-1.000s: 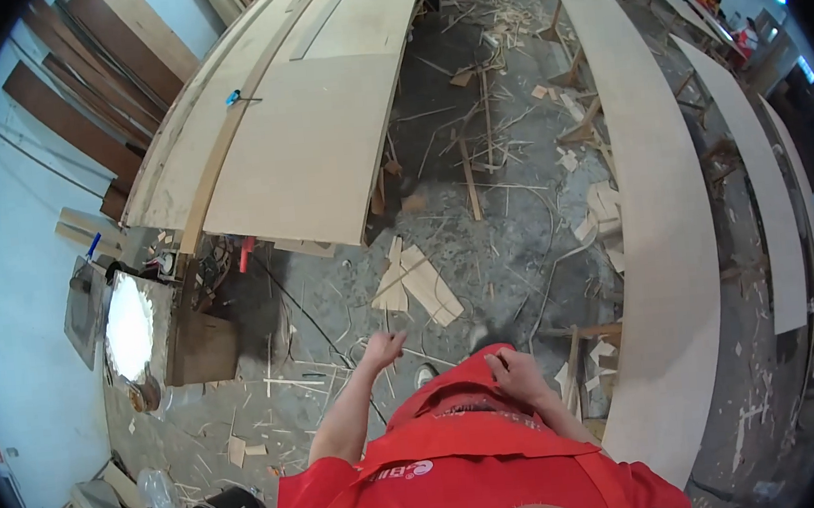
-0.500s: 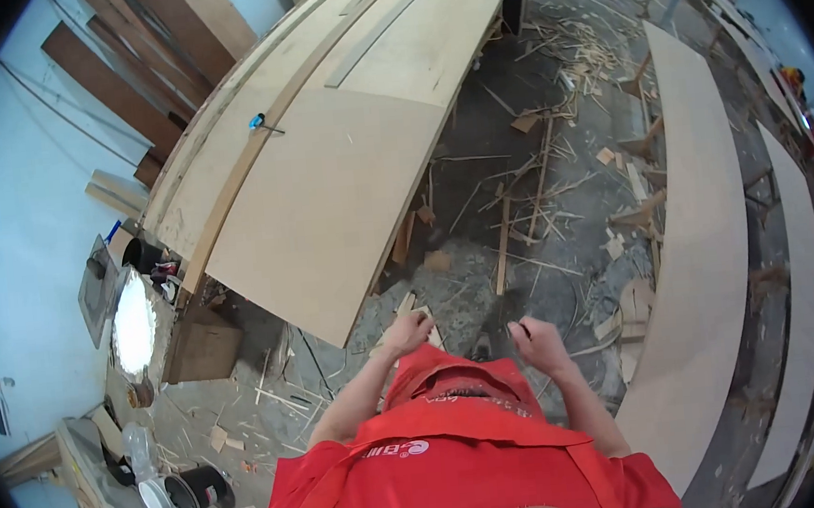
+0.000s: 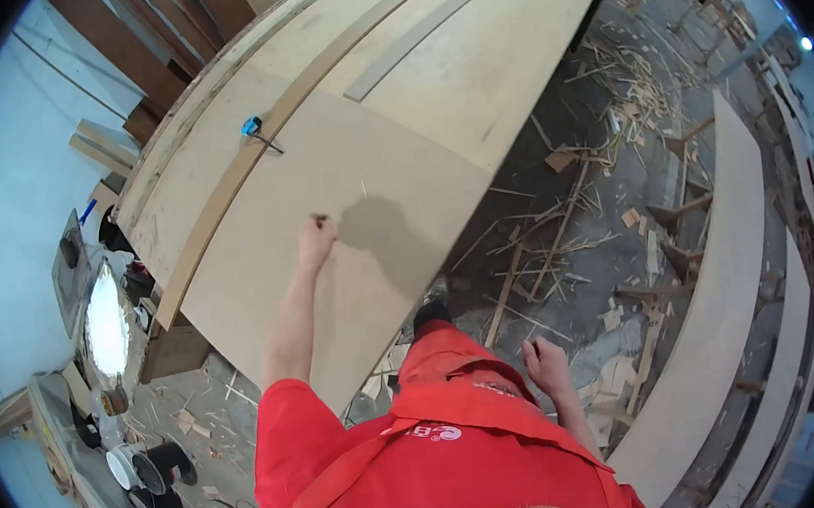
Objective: Organizing wood veneers and transporting curved wood components in a factory.
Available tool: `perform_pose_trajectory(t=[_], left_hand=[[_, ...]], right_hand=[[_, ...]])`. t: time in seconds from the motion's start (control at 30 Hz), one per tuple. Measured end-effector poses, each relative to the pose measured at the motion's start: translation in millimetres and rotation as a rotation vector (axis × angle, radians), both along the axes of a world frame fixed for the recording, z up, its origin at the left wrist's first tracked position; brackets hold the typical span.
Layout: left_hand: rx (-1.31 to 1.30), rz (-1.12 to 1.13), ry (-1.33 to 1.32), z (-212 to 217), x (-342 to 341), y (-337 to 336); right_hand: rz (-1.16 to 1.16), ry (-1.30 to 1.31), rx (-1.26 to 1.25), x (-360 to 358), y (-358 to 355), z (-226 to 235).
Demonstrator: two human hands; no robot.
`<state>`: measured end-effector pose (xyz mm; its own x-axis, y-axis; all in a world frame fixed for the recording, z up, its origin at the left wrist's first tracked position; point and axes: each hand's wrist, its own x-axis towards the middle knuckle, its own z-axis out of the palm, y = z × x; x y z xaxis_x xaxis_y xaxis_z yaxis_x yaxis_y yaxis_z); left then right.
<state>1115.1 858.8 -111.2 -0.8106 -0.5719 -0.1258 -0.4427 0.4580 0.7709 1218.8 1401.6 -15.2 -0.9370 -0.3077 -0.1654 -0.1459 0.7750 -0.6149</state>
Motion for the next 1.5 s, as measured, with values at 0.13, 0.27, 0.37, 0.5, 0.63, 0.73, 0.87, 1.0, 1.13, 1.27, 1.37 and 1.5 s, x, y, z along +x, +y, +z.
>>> perform_pose_trajectory(t=[0.13,0.27,0.37,0.5,0.63,0.73,0.87,1.0,1.13,1.27,1.37,1.5], left_hand=[[0.191,0.301,0.095,-4.7,-98.3,-91.5],[0.055,0.403,0.01,-17.9,-160.9,-179.0],[-0.106,0.419,-0.147,-30.0,-192.0,-229.2],[-0.31,0.357,-0.469,-32.8,-225.3,-236.8],[-0.477,0.243,-0.328,-58.0,-232.2,-230.1],[-0.053,0.456,-0.27,-60.0,-217.2,-268.0],[0.151,0.473,0.176,-26.8,-232.3,-270.3],[0.184,0.511,0.322,61.1,-280.9,-188.7],[0.271,0.172,0.569,146.9,-286.0,-90.1],[0.493,-0.206,0.369,163.9,-275.4,57.9],[0.773,-0.413,0.149,153.1,-265.8,193.6],[1.096,-0.736,-0.193,163.7,-271.4,342.4]], right_hand=[[-0.139,-0.167,-0.023,-57.8,-23.5,10.3],[-0.179,-0.268,0.029,-104.5,-39.8,12.6],[-0.228,-0.338,0.063,-134.1,-46.2,16.3],[-0.181,-0.329,0.182,-162.0,-50.1,13.0],[-0.25,-0.285,0.243,-190.0,-60.0,31.1],[-0.202,-0.306,0.158,-199.6,-62.1,32.6],[-0.178,-0.314,0.168,-201.0,-61.9,33.0],[-0.184,-0.397,0.185,-200.7,-53.3,31.4],[-0.129,-0.43,0.157,-217.9,-50.9,22.1],[-0.079,-0.372,0.078,-243.1,-45.4,12.0],[-0.463,-0.461,-0.527,-274.1,-44.1,2.5],[-1.013,-0.786,-1.196,-340.3,-9.5,23.7]])
